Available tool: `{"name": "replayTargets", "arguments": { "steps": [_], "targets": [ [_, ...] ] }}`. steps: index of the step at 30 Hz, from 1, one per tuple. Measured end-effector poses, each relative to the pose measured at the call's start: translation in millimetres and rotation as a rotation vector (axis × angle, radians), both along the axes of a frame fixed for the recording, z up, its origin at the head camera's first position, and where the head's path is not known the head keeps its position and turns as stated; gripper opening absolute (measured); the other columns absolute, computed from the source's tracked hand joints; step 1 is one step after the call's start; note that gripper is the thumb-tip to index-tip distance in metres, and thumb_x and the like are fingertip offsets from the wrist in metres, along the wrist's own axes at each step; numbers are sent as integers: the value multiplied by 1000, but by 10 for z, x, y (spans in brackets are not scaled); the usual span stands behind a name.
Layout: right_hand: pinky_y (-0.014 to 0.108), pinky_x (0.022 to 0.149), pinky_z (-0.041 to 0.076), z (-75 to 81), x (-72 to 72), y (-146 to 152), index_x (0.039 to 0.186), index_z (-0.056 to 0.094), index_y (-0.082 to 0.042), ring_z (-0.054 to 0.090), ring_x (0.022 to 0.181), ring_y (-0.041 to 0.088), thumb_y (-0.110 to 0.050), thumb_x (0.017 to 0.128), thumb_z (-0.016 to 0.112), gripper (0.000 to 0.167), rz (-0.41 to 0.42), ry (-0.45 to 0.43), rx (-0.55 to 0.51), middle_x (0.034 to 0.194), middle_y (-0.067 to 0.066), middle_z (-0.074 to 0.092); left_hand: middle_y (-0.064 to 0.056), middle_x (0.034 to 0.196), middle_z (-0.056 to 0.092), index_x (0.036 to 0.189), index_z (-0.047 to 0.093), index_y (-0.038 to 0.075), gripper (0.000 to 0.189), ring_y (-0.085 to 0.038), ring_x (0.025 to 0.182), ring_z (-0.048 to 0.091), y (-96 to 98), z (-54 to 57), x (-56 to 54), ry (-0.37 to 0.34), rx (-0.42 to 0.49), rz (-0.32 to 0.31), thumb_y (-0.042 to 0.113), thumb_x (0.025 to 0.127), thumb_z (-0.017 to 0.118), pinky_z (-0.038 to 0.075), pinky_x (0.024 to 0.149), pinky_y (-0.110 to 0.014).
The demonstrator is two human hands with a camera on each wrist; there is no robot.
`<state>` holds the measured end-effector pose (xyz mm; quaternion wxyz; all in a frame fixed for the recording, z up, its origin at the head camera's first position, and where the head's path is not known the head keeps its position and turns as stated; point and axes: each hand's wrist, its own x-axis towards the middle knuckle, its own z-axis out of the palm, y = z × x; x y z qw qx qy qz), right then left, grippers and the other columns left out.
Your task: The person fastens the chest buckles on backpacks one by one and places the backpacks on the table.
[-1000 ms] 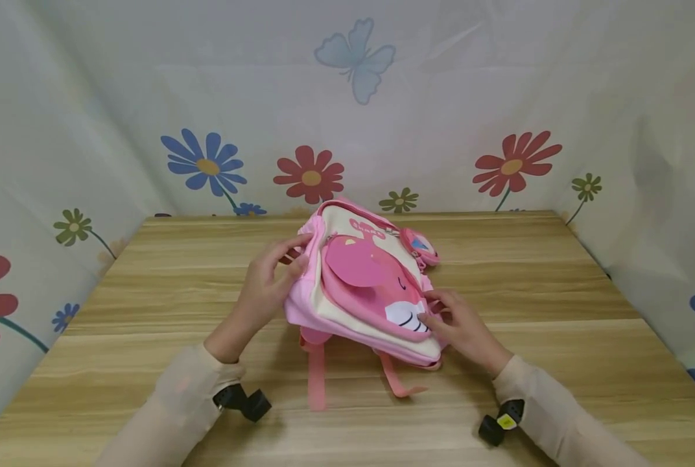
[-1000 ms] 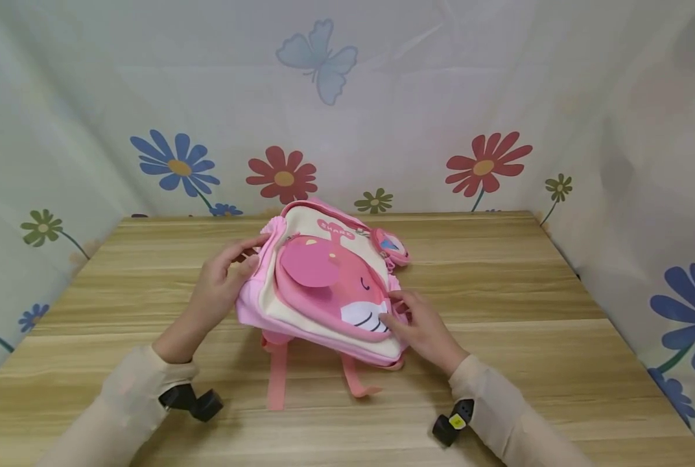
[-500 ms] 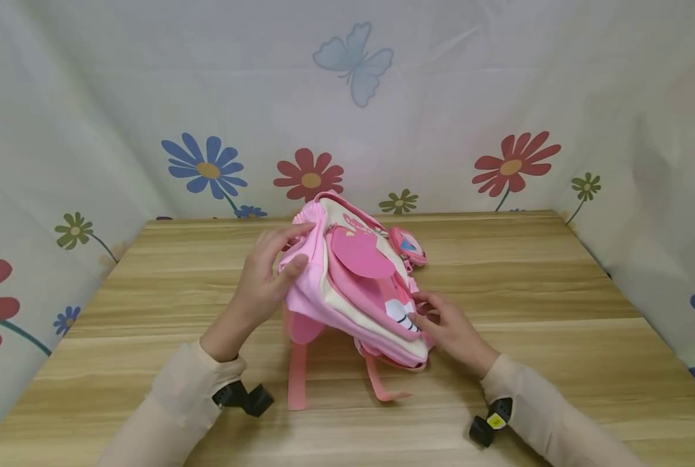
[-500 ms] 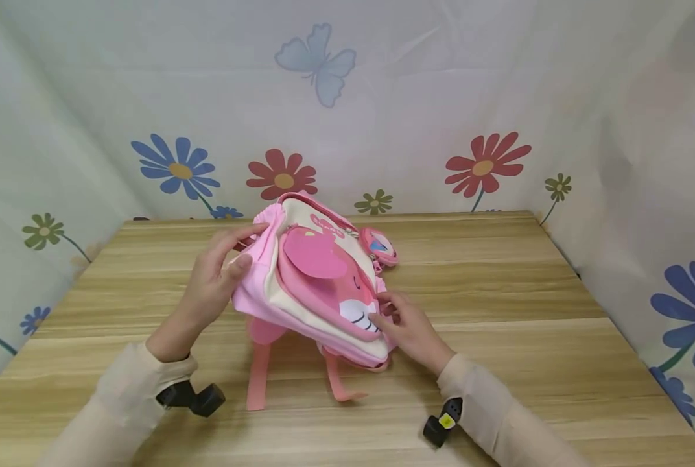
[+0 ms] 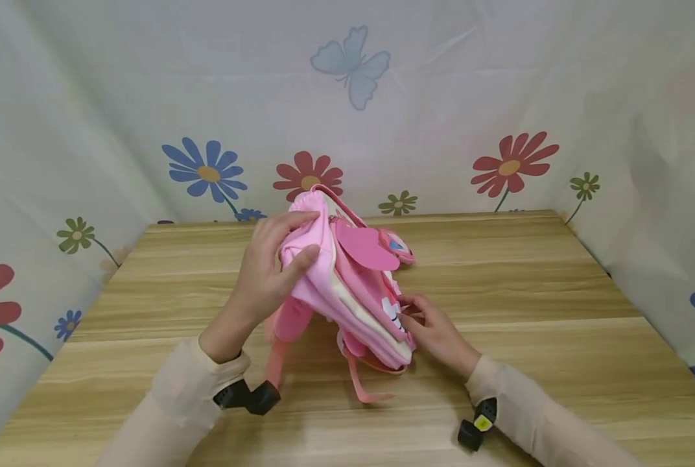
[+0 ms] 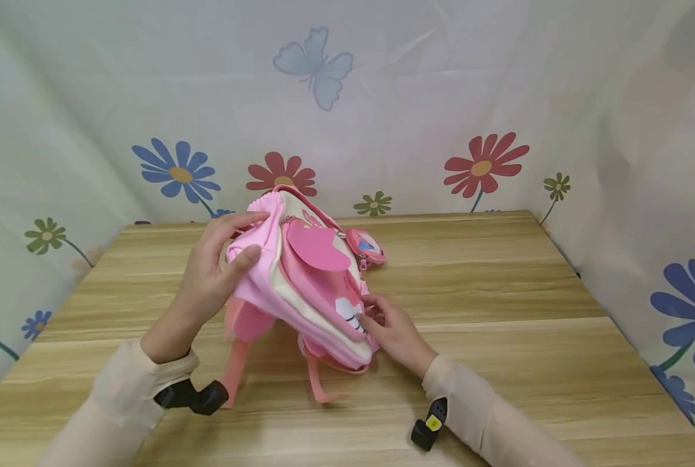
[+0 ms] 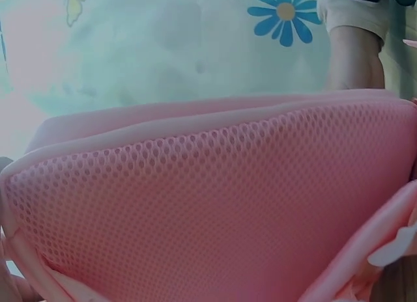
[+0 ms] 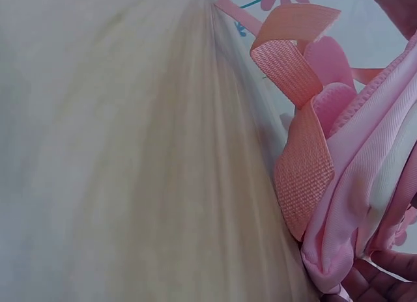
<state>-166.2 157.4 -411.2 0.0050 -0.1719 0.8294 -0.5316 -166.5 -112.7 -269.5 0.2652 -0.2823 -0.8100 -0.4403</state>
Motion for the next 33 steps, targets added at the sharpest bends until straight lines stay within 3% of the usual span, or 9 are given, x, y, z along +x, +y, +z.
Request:
{"name": "replayTargets", "arguments": {
  "steps": [5,11,16,25,33],
  "targets": [
    [29,94,49,-6,9,-41,128,52,7,59,108,31,-9,95,54,36,24,-11,-30,118,23,60,-14,127,60,126,61,9,60,-27,109,46,40,95,40,-24,-20,8,55,88,56,36,91,-42],
    [27,92,49,-6,13,-111,127,52,8,59,105,28,-8,96,54,35,82,13,-49,118,23,60,-14,127,60,125,62,9,47,-29,114,45,83,212,85,-93,-35,32,30,83,63,36,94,-46],
    [23,89,49,-9,14,-170,125,53,8,60,101,22,-9,96,53,33,101,0,-70,114,22,62,-12,128,59,125,62,11,45,-27,116,44,117,295,105,-129,-46,41,28,84,64,36,96,-47],
    [22,87,49,1,22,-302,126,53,8,61,99,17,-11,96,52,35,137,-25,-78,111,23,64,-9,126,62,122,64,12,42,-26,114,45,146,388,100,-122,-46,32,25,83,67,36,95,-45],
    [23,91,48,34,28,-396,130,51,6,61,108,29,-13,97,51,38,169,-61,-58,116,22,64,-7,128,61,121,64,14,41,-25,122,42,199,491,127,-171,-53,40,29,84,68,38,98,-48]
  ]
}}
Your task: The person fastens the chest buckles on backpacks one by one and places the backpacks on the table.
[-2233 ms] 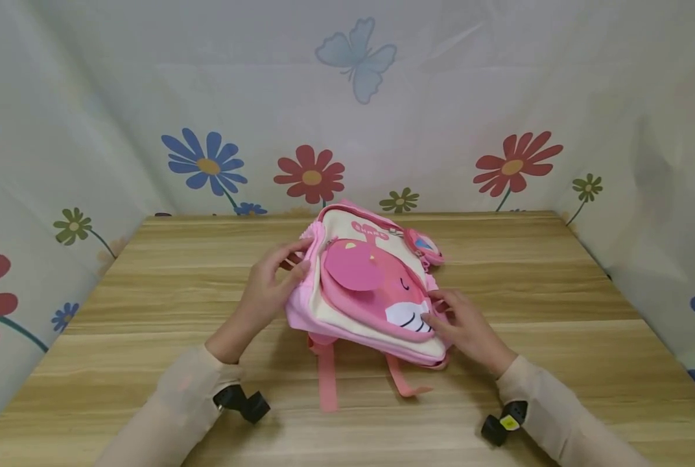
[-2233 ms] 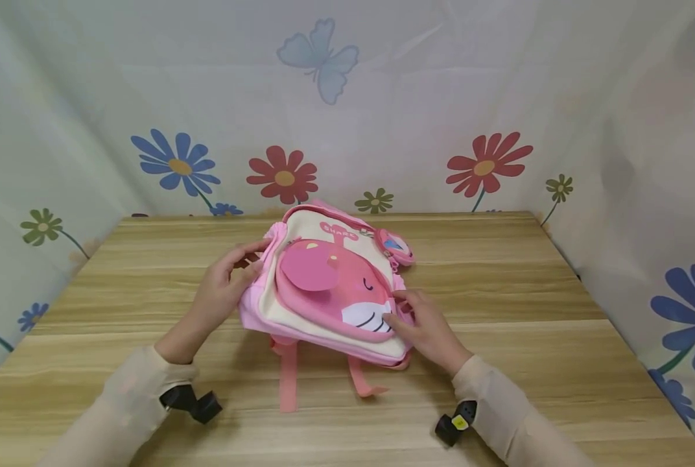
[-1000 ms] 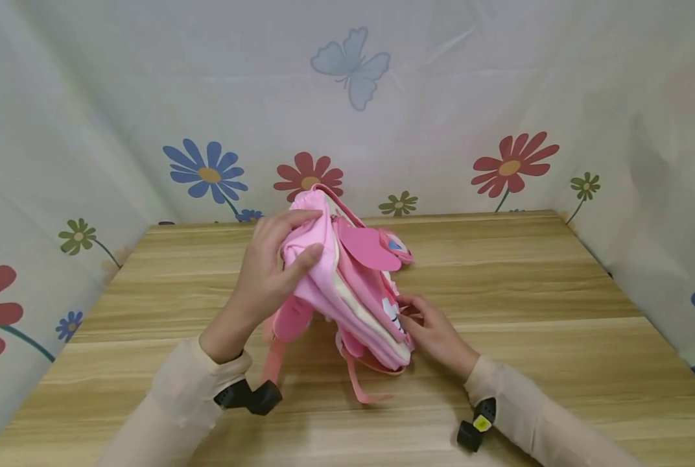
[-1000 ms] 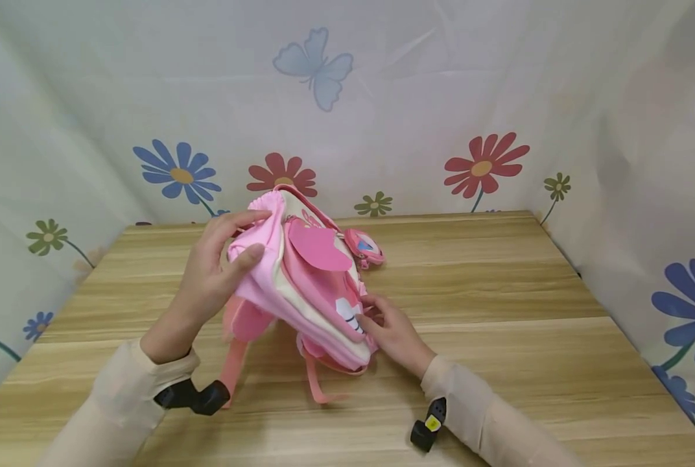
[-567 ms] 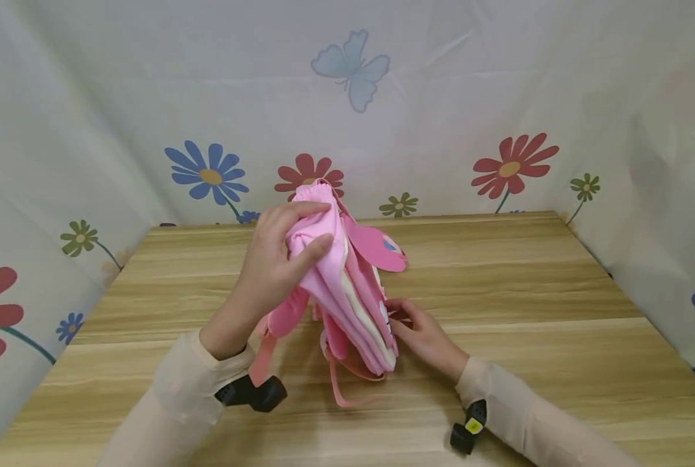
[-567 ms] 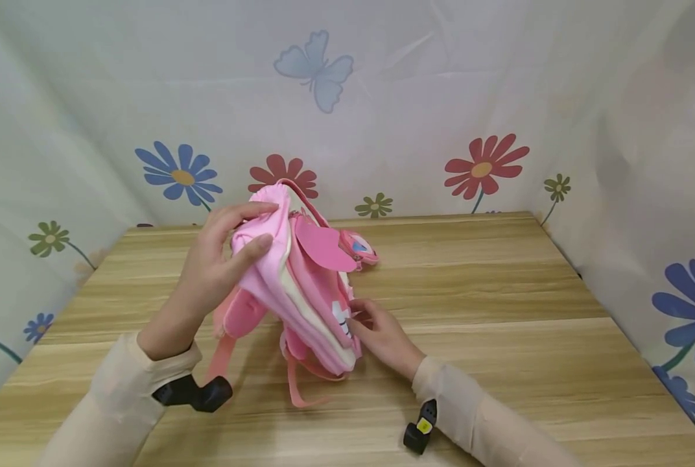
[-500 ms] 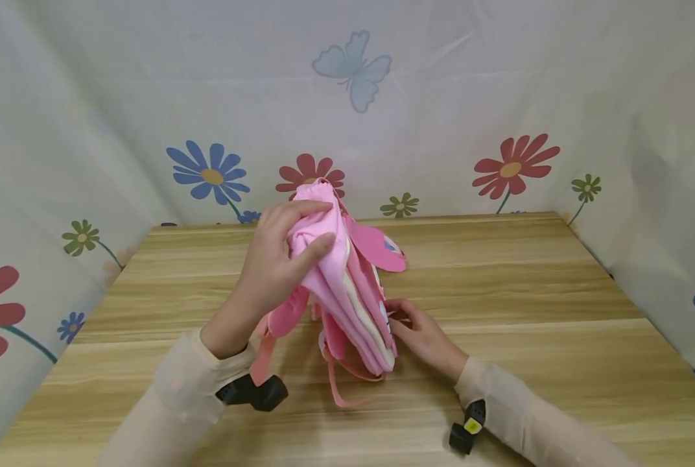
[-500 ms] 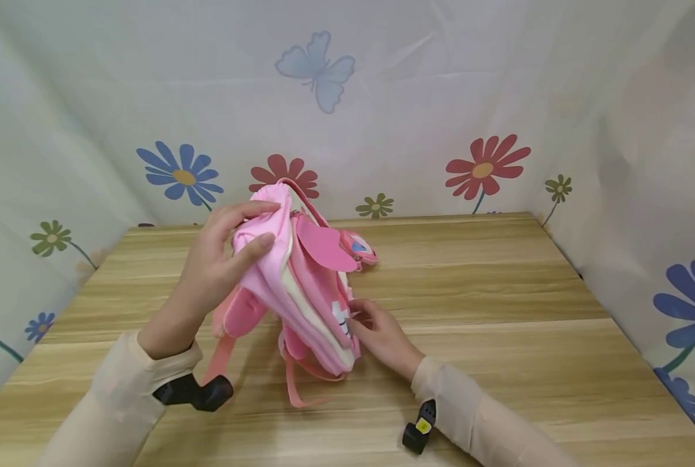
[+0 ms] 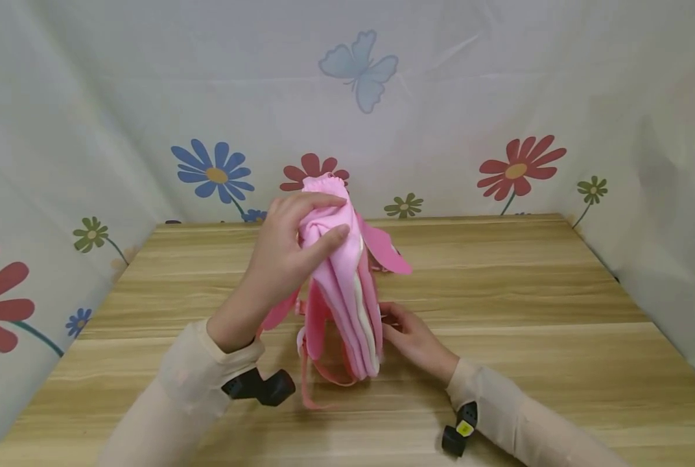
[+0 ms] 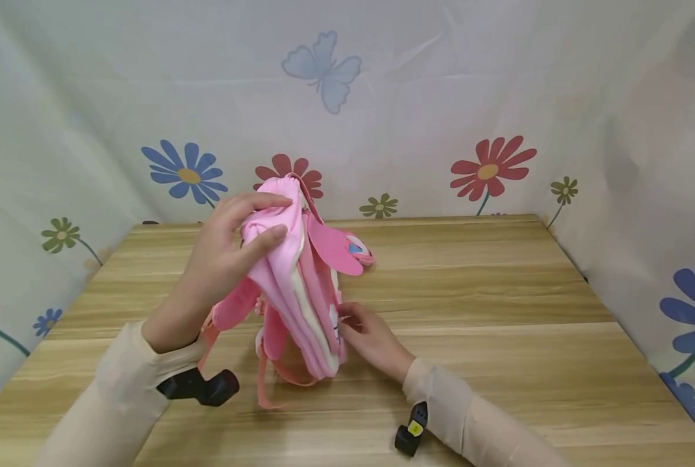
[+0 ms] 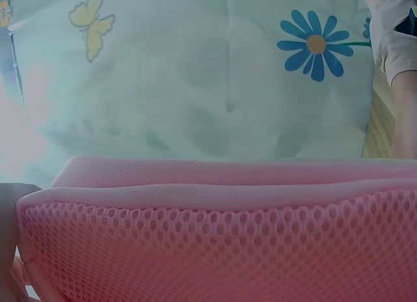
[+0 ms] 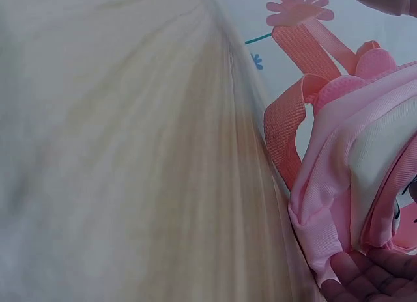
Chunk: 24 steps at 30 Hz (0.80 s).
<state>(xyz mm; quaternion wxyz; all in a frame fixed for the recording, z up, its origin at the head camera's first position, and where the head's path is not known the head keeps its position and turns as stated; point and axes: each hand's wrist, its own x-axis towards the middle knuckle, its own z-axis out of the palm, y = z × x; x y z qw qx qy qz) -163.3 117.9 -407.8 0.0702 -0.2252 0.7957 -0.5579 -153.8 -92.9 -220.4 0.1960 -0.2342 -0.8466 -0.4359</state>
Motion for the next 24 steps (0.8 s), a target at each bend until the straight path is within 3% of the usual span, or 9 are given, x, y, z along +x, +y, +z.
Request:
{"name": "replayTargets", "arguments": {
  "steps": [9,17,21,24],
  "targets": [
    [35,99,47,47,-20,78,133,51,1,60,114,30,-20,98,51,40,35,-2,92,121,18,63,-5,125,62,120,64,13,40,-23,119,41,82,60,-16,-52,-27,-11,30,84,68,40,96,-45],
    [31,97,45,135,-96,382,131,53,1,57,116,28,-20,99,49,38,35,-55,104,129,18,60,-2,127,62,119,65,16,40,-22,120,41,158,83,-45,-75,-48,-12,34,84,69,40,97,-46],
    [36,98,48,247,-149,556,134,45,10,55,119,39,-16,101,45,42,13,-73,74,133,29,52,-1,126,63,118,66,16,39,-21,119,41,181,92,-42,-85,-49,-5,34,83,70,40,96,-45],
    [33,92,53,411,-186,663,134,43,13,59,111,36,-17,102,44,44,-53,-48,67,131,33,51,0,123,64,116,66,16,38,-21,118,42,189,96,-38,-78,-45,7,34,83,70,41,94,-44]
  ]
}}
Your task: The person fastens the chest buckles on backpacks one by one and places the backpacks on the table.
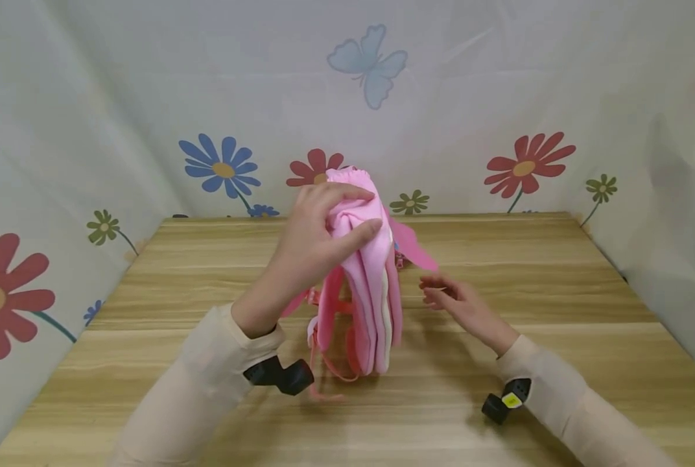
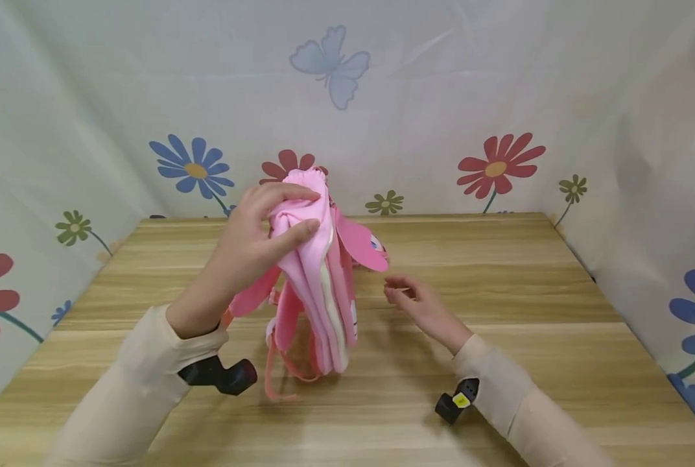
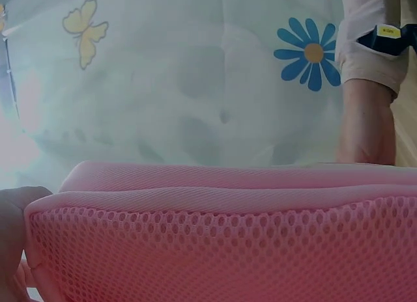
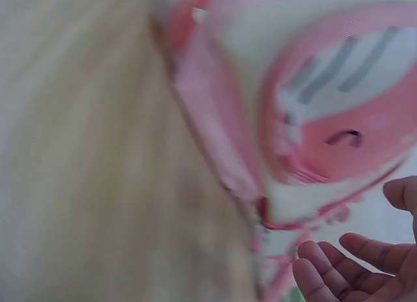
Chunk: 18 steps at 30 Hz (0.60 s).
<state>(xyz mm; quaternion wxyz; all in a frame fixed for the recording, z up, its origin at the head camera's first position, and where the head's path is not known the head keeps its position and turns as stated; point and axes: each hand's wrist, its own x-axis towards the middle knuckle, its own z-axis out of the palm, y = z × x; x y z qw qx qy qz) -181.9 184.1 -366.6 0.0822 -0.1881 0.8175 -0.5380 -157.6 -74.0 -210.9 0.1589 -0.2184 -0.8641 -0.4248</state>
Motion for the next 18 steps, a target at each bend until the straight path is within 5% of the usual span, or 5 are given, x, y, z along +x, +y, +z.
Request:
{"name": "replayTargets", "arguments": {
  "steps": [7,13,18],
  "targets": [
    [16,83,51,558,-22,164,134,47,4,59,97,1,-25,103,43,43,-109,141,10,129,23,55,-2,122,64,114,67,15,37,-21,120,44,53,-22,6,46,11,5,34,83,71,38,100,-44],
    [14,79,52,1103,28,87,130,54,0,61,95,1,-19,101,47,36,-97,348,27,123,13,60,-5,125,62,117,66,14,39,-23,119,45,123,-48,13,71,-10,-2,34,84,68,37,100,-44],
    [14,82,49,1535,132,-89,131,56,-11,63,93,6,-24,99,52,35,-58,410,136,125,5,61,-7,127,60,123,62,13,45,-24,120,46,175,-78,7,118,1,-14,34,84,68,34,104,-44]
  ]
}}
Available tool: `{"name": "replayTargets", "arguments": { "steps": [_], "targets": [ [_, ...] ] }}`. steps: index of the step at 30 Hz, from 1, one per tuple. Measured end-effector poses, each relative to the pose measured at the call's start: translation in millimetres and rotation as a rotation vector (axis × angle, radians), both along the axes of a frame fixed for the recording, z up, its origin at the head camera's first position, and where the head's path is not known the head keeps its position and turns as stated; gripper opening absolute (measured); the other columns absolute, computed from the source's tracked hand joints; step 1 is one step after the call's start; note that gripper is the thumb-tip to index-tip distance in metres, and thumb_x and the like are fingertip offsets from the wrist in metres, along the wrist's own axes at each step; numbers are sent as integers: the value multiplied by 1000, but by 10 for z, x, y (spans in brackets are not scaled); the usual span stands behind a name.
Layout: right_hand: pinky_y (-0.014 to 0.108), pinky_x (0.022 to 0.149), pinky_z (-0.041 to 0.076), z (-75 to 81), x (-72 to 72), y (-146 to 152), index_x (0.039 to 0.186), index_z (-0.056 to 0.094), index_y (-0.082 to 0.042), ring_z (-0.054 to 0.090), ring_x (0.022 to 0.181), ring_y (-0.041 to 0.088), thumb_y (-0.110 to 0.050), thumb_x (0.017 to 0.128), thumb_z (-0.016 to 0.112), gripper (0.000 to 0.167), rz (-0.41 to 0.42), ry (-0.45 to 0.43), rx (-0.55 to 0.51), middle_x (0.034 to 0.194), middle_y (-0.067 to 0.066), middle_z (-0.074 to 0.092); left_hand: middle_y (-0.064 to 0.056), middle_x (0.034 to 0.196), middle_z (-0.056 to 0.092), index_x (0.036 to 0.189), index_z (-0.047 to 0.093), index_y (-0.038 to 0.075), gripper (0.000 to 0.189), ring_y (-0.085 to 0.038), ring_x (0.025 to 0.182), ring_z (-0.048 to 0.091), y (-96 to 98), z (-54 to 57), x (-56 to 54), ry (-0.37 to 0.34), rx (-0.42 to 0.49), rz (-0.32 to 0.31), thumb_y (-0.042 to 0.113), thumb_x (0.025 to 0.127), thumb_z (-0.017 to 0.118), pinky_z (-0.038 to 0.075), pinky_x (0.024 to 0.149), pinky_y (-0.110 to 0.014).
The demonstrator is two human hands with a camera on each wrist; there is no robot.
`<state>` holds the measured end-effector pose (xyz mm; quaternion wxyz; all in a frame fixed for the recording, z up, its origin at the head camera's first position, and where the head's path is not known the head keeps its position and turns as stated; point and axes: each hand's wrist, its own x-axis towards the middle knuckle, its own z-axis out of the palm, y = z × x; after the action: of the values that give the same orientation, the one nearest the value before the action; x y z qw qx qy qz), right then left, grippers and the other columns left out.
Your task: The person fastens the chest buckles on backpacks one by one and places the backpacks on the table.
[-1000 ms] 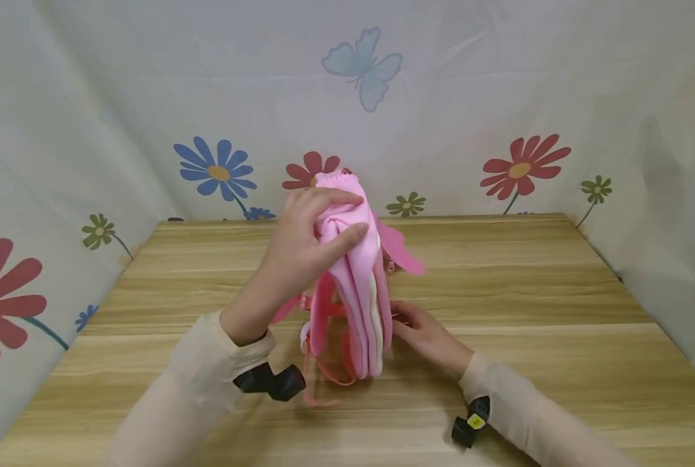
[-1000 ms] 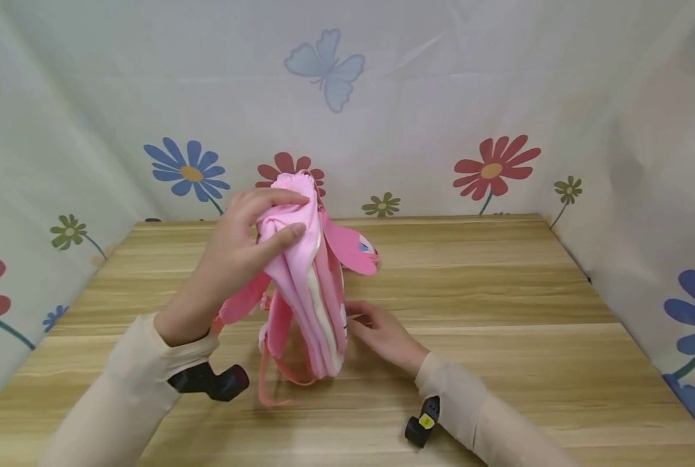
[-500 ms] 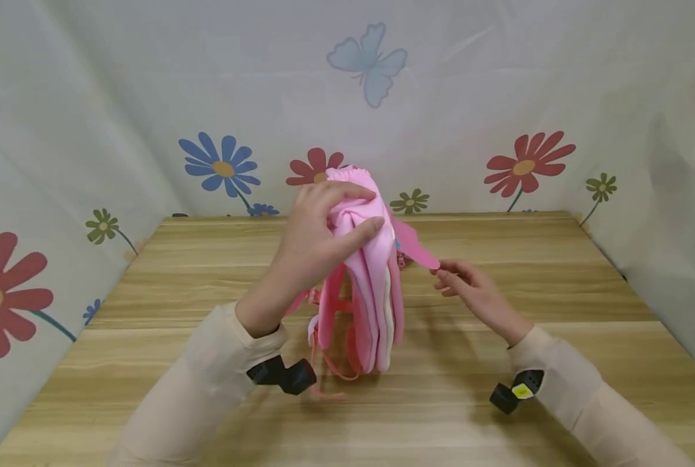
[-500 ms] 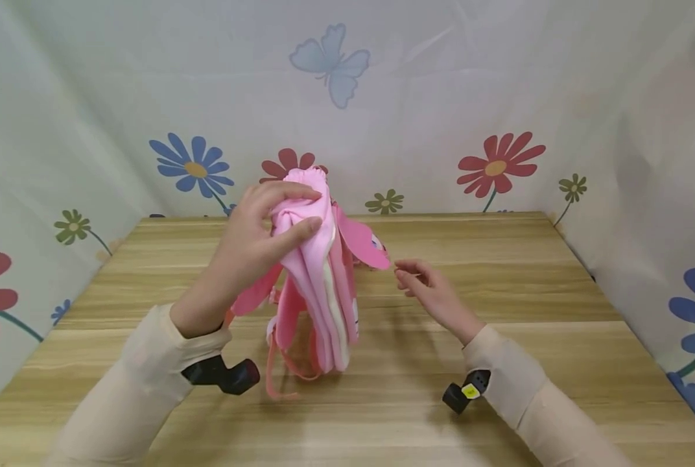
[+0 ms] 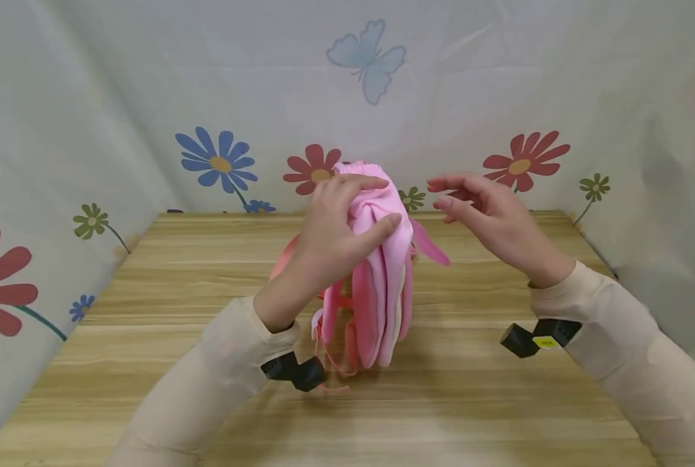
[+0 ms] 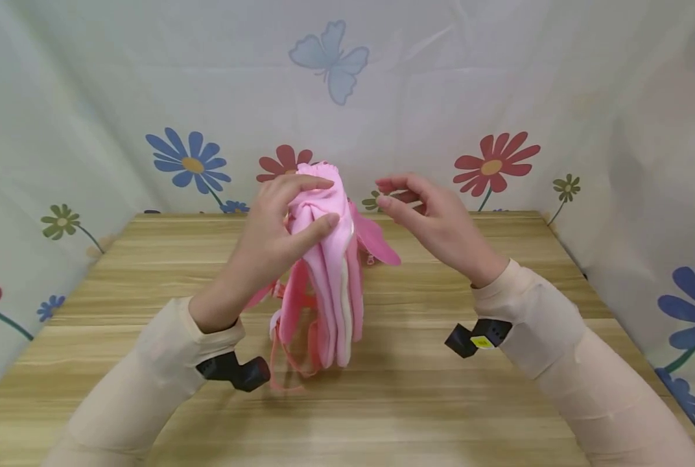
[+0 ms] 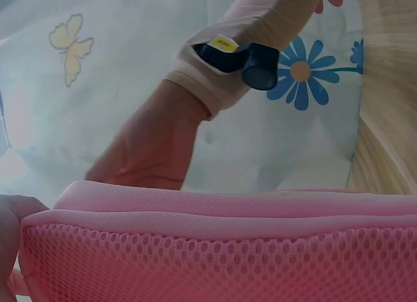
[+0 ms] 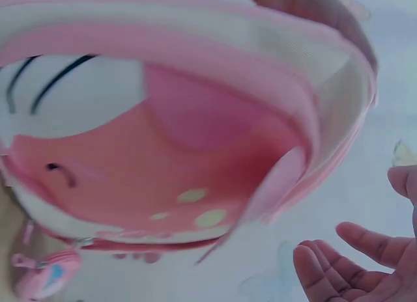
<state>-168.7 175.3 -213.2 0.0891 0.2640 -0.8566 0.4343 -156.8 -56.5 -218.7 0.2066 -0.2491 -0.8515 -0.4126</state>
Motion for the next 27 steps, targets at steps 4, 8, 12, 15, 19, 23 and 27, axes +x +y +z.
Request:
{"name": "replayTargets", "arguments": {
  "steps": [4,8,12,15,19,23,27],
  "targets": [
    [26,90,48,251,50,-168,131,57,-15,60,106,15,-29,96,56,37,27,-4,109,131,2,58,-7,133,55,132,54,10,55,-24,126,43,41,3,3,8,34,-1,32,84,69,32,108,-44],
    [42,95,48,387,53,-321,131,57,-15,56,115,20,-32,94,59,41,51,-17,205,135,2,54,-8,135,52,137,47,8,64,-23,128,41,83,-12,0,23,88,17,28,82,71,33,107,-44],
    [45,93,49,450,46,-427,130,57,-12,53,116,24,-32,93,60,42,71,-8,294,135,6,54,-10,135,50,139,43,7,67,-24,124,43,107,-40,0,58,121,17,23,80,70,35,104,-43],
    [46,93,49,478,31,-469,129,58,-9,52,117,26,-32,93,61,43,80,-12,344,133,10,55,-10,136,49,141,42,7,68,-23,123,43,100,-55,-7,60,134,-2,21,80,69,37,102,-42],
    [48,99,44,501,15,-483,128,59,-7,51,121,26,-34,93,59,43,76,-20,395,132,11,57,-8,136,48,143,40,11,70,-20,122,42,67,-67,-7,31,148,-33,23,81,70,41,99,-41],
    [48,101,42,525,-2,-499,126,60,-7,51,121,27,-33,93,59,42,75,-4,437,131,12,57,-8,140,43,144,38,14,72,-18,124,40,14,-74,13,-7,194,-85,21,81,72,47,98,-37],
    [48,98,44,549,-15,-501,126,60,-6,53,116,28,-33,93,60,42,74,-1,467,131,13,57,-9,140,41,145,36,15,75,-18,126,39,-63,-67,41,-19,197,-89,22,81,74,49,98,-40]
  ]
}}
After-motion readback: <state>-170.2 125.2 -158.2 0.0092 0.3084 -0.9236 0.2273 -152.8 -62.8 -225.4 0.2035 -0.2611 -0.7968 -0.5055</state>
